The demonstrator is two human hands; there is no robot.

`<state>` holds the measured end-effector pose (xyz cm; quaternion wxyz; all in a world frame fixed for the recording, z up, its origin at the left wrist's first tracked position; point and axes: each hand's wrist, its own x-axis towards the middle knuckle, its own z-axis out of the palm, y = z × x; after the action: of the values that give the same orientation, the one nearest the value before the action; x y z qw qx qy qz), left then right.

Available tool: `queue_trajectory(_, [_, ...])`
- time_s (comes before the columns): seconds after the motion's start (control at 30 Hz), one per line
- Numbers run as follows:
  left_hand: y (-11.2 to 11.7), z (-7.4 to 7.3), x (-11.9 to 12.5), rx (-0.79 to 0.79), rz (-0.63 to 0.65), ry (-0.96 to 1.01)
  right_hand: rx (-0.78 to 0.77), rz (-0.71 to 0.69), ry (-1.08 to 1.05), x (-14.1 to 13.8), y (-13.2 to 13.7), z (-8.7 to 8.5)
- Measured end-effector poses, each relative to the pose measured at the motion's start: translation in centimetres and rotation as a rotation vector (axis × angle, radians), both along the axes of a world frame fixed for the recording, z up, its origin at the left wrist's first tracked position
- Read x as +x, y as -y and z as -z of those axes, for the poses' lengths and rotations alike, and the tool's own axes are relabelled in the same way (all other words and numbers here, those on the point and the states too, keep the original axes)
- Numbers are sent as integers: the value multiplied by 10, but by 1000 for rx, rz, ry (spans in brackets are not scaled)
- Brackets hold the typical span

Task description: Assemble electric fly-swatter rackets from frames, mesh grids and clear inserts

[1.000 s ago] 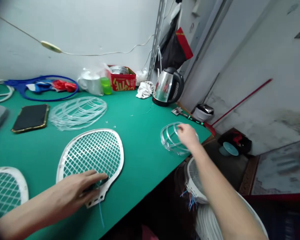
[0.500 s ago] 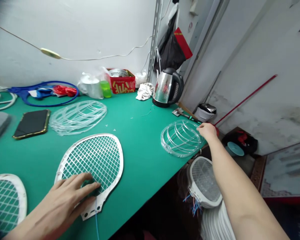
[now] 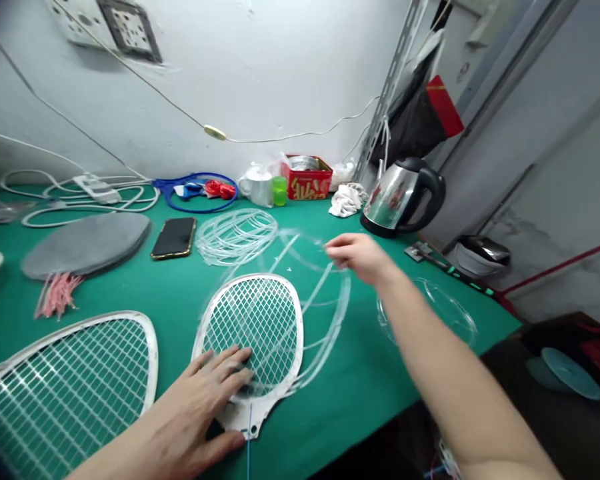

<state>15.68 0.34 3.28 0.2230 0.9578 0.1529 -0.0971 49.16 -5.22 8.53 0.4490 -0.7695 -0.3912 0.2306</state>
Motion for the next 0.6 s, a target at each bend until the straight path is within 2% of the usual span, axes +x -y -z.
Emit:
queue_trajectory(0.03, [0,1,-2,-10,-4,3,-49,-130,-75,-20,-25,14])
queue_trajectory(0.07, [0,2,-3,-17,-7,10,-97,-210,-64,-37,-46,27])
queue_trajectory(0.13, [0,5,-6,-31,-14,24,-165,-348,120,-60,-74,49])
queue_trajectory(0.2, [0,9,-8,-42,-17,32,-174,-418,350,-70,-86,62])
queue_trajectory(0.27, [-1,14,-11,-46,-6,35,-149,-454,508,-71,-87,67])
queue_trajectory(0.33, [-1,20,-12,-36,6,54,-134,-490,569,-69,-84,66])
queue_trajectory(0.47, [-3,26,-12,-26,10,131,-104,-514,514,-69,-84,64])
queue_trajectory(0.6, [-3,22,-10,-37,9,91,-104,-549,529,-72,-92,68])
